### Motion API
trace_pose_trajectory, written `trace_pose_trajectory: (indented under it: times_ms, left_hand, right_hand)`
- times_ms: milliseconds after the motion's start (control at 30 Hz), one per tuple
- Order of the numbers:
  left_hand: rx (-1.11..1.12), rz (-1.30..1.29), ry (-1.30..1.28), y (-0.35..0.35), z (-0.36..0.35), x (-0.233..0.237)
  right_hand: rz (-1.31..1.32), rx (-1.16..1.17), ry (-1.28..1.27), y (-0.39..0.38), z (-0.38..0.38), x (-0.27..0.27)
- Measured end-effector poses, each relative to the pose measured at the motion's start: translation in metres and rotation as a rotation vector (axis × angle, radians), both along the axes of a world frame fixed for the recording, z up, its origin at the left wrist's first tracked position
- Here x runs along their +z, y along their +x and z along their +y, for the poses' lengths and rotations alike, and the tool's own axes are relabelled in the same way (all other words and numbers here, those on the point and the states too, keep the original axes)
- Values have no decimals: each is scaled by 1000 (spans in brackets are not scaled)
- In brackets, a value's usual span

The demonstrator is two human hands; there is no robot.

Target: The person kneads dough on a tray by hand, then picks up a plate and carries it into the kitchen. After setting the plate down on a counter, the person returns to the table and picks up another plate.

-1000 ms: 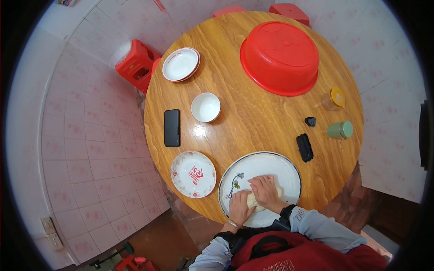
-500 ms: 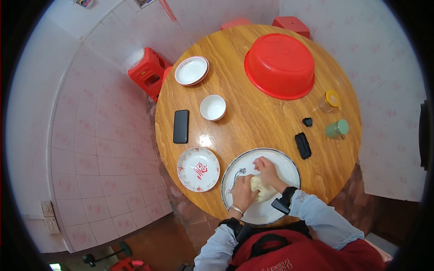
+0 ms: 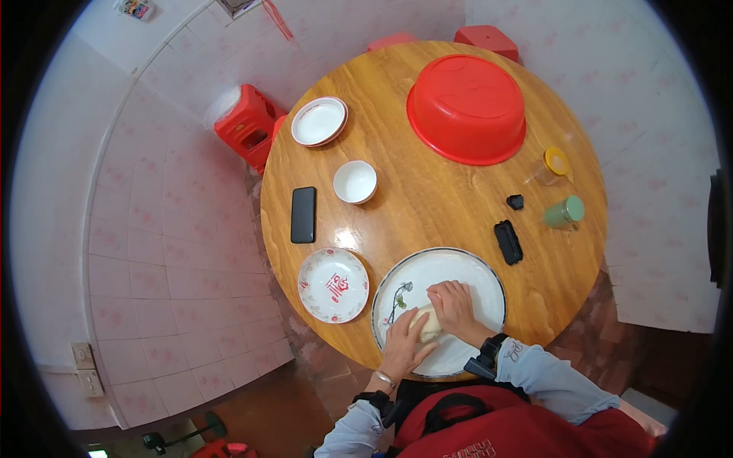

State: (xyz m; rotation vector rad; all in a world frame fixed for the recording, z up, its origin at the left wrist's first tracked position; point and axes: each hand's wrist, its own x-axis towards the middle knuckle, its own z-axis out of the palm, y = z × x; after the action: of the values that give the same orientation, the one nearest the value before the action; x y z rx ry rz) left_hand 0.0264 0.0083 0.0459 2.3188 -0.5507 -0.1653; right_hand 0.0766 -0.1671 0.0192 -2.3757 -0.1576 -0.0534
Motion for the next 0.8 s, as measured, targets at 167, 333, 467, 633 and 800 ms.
trace_pose_trajectory:
  times_ms: [167,333,467,633,800]
  left_hand:
    - [191,101,-11,-17,-12,-22]
    - [183,127,20,-16,-17,-25]
    - [240,187,148,2,-20,-26]
    - [304,268,238,38,-20,-38]
    - [280,390,341,72,-18,-38]
  right_hand:
    - [-79,32,53,-19,-6,-8]
    - [-140,149,-31,-17,-8,-11]
    - [-99,110,-36,5,0,-14]
    - [-80,-13,-9,36,13,-25]
    - [78,-111,-84,53,21,-40]
